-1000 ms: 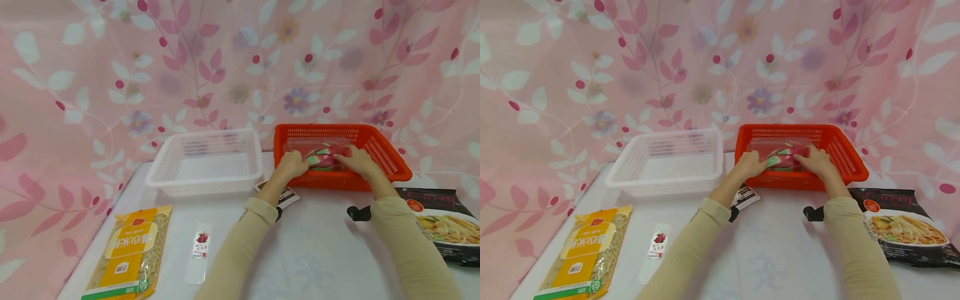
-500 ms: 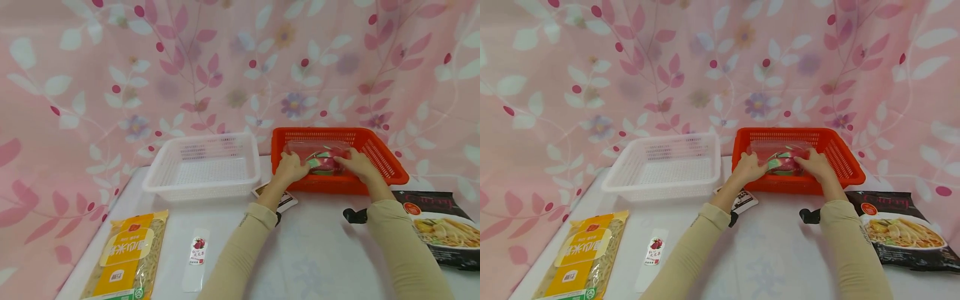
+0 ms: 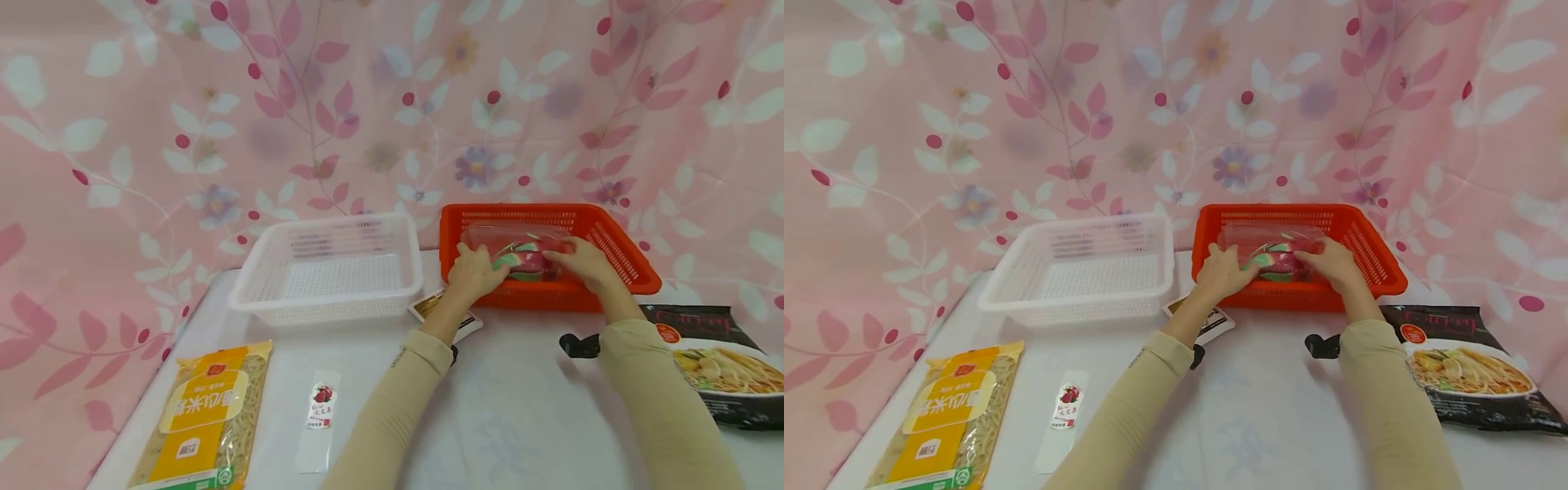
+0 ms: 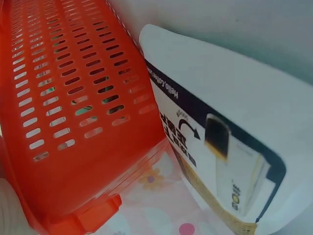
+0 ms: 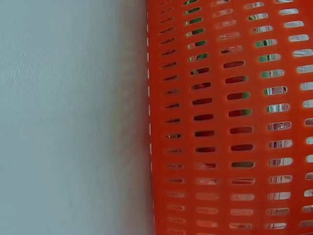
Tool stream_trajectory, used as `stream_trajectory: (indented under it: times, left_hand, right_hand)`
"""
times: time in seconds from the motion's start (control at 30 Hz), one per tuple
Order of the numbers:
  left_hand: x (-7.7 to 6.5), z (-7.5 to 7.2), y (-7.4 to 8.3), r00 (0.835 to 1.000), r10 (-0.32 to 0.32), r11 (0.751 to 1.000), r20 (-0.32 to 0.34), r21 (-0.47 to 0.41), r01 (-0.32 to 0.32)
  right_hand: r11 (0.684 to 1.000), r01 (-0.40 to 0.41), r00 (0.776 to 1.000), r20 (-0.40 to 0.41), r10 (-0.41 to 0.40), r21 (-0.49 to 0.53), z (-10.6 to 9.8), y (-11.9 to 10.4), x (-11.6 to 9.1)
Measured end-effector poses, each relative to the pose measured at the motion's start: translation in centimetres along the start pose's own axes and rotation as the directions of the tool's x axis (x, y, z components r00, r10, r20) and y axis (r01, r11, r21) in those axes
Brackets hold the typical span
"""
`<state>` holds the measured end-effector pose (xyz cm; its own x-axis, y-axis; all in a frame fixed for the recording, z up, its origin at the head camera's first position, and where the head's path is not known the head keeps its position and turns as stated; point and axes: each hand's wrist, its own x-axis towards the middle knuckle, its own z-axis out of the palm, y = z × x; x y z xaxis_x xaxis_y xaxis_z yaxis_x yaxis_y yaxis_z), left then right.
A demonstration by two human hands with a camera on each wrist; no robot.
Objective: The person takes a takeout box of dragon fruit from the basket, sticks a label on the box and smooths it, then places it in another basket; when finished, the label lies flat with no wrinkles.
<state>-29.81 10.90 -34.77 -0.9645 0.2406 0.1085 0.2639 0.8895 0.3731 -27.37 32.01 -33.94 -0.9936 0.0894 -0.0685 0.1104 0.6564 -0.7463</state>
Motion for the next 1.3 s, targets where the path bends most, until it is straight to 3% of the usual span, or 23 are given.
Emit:
stream_trajectory:
  times: [0.43, 0.63, 0.87, 1.1, 1.3]
  left_hand:
    - [-0.12, 0.05, -0.32, 0.999, 0.038, 0.997, 0.012, -0.064, -0.037]
    - [-0.06, 0.1, -0.37, 0.999, 0.005, 0.99, -0.052, -0.143, -0.012]
    - [-0.24, 0.02, -0.47, 0.995, 0.028, 0.987, -0.1, -0.158, -0.043]
    - [-0.34, 0.14, -0.62, 0.982, 0.061, 0.973, -0.18, -0.207, -0.098]
    - [-0.45, 0.16, -0.76, 0.973, 0.053, 0.962, -0.224, -0.25, -0.11]
  right_hand:
    - [0.998, -0.025, 0.998, -0.049, 0.028, 0.06, 0.05, 0.26, -0.4]
    - [0.995, -0.027, 0.999, -0.045, 0.031, 0.098, -0.11, 0.17, -0.27]
    - [0.99, -0.02, 0.997, -0.073, 0.031, 0.142, -0.32, 0.02, -0.3]
    - [0.994, 0.054, 0.982, -0.188, -0.034, 0.099, -0.43, -0.41, -0.66]
    - [0.992, 0.094, 0.97, -0.232, -0.071, 0.089, -0.42, -0.65, -0.83]
